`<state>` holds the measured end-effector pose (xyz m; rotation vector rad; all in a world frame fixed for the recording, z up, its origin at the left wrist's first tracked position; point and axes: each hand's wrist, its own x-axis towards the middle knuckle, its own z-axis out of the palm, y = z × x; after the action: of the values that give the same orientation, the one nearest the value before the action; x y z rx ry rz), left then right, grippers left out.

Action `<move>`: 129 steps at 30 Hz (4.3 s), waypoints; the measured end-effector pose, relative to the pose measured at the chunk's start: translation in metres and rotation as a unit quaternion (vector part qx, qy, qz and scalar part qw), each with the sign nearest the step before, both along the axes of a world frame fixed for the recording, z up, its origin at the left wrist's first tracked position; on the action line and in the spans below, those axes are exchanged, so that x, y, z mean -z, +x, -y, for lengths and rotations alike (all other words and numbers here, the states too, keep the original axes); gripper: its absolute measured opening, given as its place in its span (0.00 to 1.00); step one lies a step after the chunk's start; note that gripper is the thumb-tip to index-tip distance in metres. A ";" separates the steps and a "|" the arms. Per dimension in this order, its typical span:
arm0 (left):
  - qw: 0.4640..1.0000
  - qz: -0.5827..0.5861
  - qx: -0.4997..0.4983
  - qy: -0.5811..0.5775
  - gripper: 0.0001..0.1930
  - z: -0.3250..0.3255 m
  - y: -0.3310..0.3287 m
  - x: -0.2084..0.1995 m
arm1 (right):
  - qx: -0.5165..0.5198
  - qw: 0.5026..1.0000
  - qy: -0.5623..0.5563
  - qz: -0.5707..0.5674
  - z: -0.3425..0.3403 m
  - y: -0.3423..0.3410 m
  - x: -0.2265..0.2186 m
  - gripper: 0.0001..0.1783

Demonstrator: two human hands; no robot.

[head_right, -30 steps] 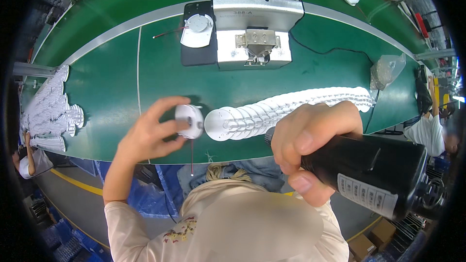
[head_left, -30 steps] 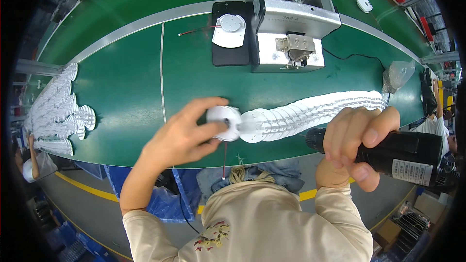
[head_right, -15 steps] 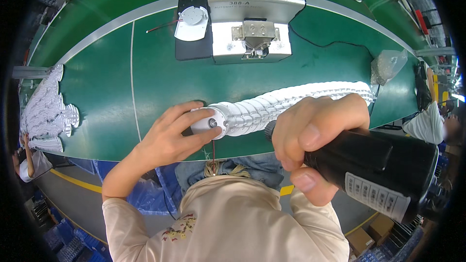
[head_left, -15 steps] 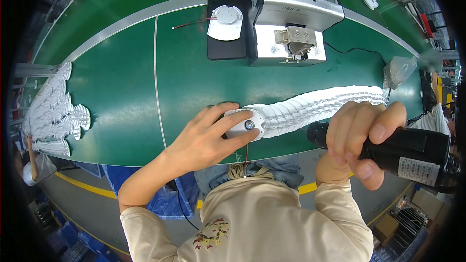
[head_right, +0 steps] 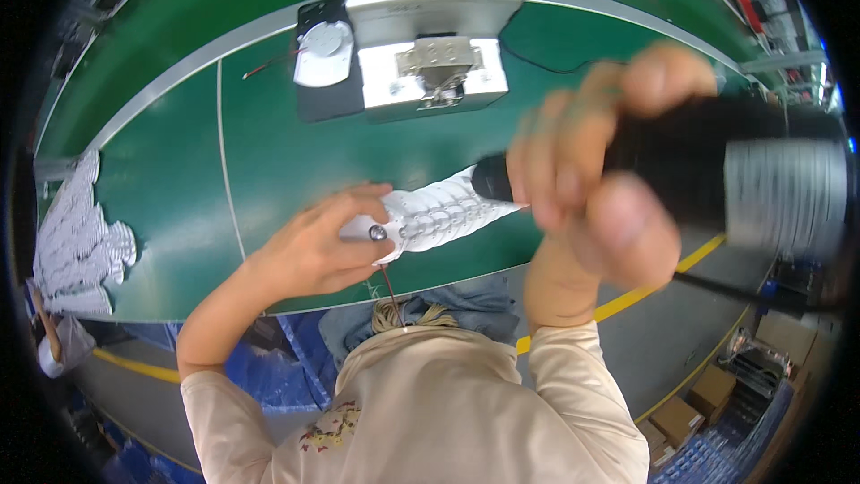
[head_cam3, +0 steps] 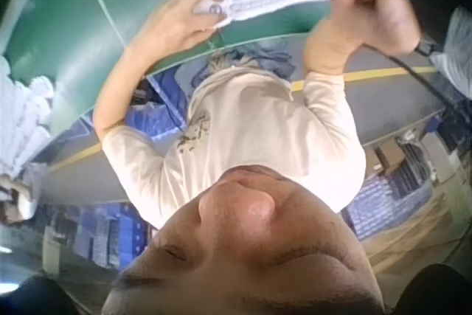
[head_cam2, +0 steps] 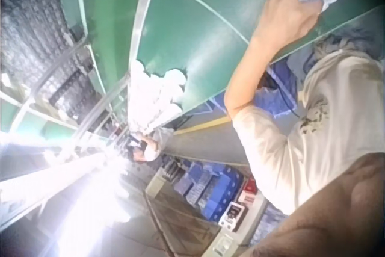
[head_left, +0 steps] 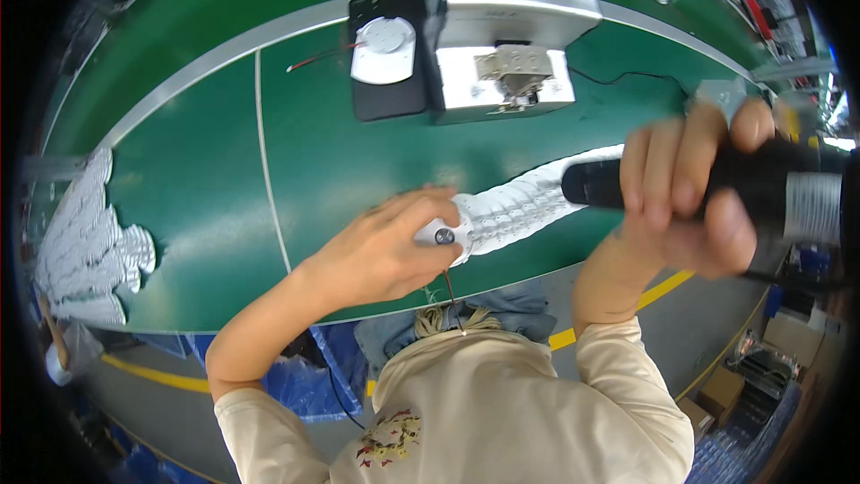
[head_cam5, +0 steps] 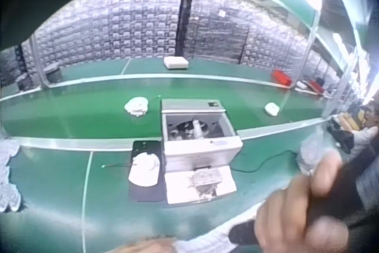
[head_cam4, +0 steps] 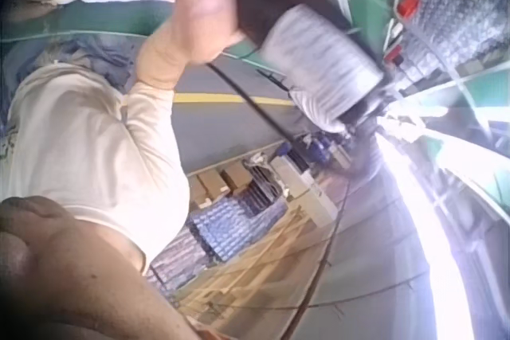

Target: The person assembles components by positioning plastic covers onto base pieces, driving screws into them using an electric screwdriver, and setting the completed units onto the conveyor belt.

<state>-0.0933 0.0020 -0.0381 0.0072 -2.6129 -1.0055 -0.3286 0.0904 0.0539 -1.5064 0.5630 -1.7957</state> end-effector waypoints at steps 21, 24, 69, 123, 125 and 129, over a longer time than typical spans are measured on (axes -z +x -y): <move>0.997 -0.065 -0.046 0.006 0.13 -0.010 -0.001 0.021 | 0.191 0.978 0.085 -0.012 0.070 0.012 -0.004 0.18; 0.995 -0.079 -0.057 0.014 0.11 -0.012 -0.001 0.021 | 0.124 0.989 0.077 0.040 0.039 0.022 0.008 0.20; 0.997 -0.066 -0.035 0.028 0.15 -0.012 0.003 0.025 | 0.218 0.975 0.030 0.040 0.072 0.010 -0.005 0.18; 0.993 -0.069 -0.058 0.078 0.18 -0.006 0.012 0.023 | -0.028 0.992 0.110 0.061 -0.011 0.074 0.018 0.23; 0.993 -0.083 -0.062 0.050 0.18 -0.004 0.017 0.014 | -0.057 0.993 0.033 0.101 -0.014 0.060 0.006 0.24; 0.987 -0.012 -0.159 0.011 0.21 0.016 0.044 -0.019 | -0.019 0.997 0.028 0.074 -0.032 0.032 0.002 0.25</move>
<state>-0.0493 -0.0141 -0.0186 0.4025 -2.4733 -0.9108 -0.2966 0.1223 0.0515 -1.3248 0.5042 -1.8302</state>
